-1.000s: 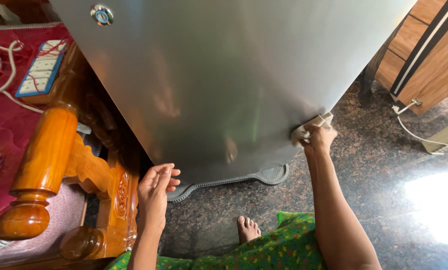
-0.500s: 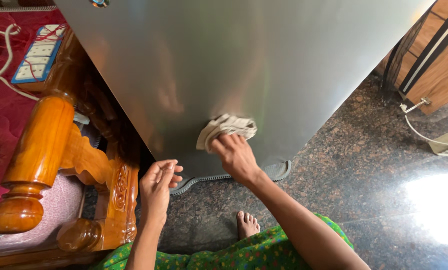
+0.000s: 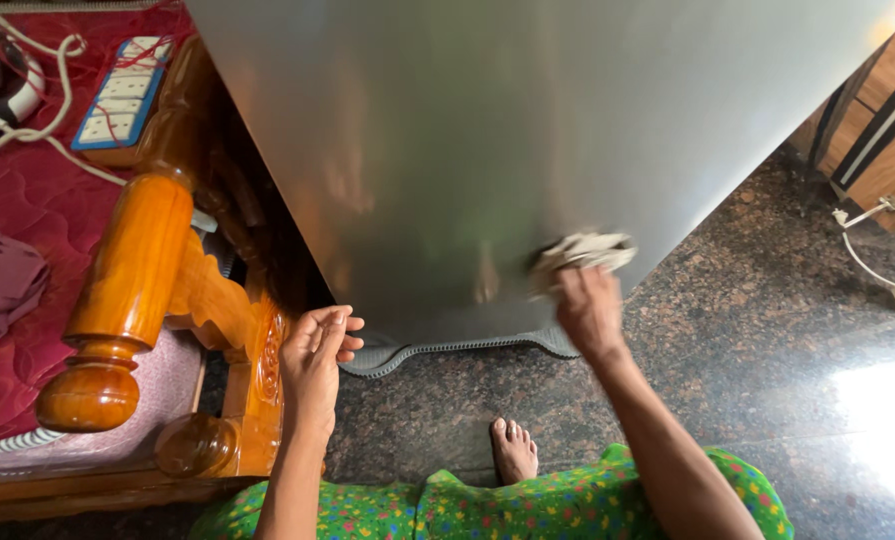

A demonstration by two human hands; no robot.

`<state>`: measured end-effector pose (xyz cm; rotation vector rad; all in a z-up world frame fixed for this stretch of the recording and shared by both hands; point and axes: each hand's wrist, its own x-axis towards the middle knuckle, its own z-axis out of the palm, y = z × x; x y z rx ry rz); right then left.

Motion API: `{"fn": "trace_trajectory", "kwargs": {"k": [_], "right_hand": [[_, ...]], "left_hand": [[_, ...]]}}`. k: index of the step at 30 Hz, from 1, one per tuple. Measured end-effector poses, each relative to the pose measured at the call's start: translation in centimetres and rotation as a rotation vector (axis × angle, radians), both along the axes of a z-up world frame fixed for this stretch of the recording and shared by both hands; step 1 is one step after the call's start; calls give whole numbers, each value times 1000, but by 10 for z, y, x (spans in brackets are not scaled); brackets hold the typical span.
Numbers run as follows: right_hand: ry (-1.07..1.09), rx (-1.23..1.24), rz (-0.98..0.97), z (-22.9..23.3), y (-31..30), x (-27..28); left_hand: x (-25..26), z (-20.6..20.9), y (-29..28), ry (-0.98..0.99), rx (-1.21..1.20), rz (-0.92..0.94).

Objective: The person wipes the exterior surface of a stainless steel refrigerator with a cloth. They move the cloth in circular and vertical motions across the door, covering different areas from top to bottom.

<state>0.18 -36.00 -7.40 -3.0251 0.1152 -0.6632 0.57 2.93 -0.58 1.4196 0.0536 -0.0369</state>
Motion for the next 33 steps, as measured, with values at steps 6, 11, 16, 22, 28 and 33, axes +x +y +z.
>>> {"fn": "trace_trajectory", "kwargs": {"k": [6,11,16,22,28,33], "right_hand": [[-627,389,-329,-8,-72,1],[-458,1062,-550,-62,-89,14],[-453,1068,-669,-143,-59,27],[-508,1943,-316,-194,10,49],[-277,2347,-707,-154,80,62],[-553,2094,-427,-33,119,49]], "left_hand": [[-2,1,3,4,-44,-29],[-4,4,-1,-12,-12,-48],[-2,3,-5,-12,6,-46],[-1,-6,-5,14,-1,-55],[-3,-6,6,2,3,-31],[-9,0,18,31,4,-10]]}}
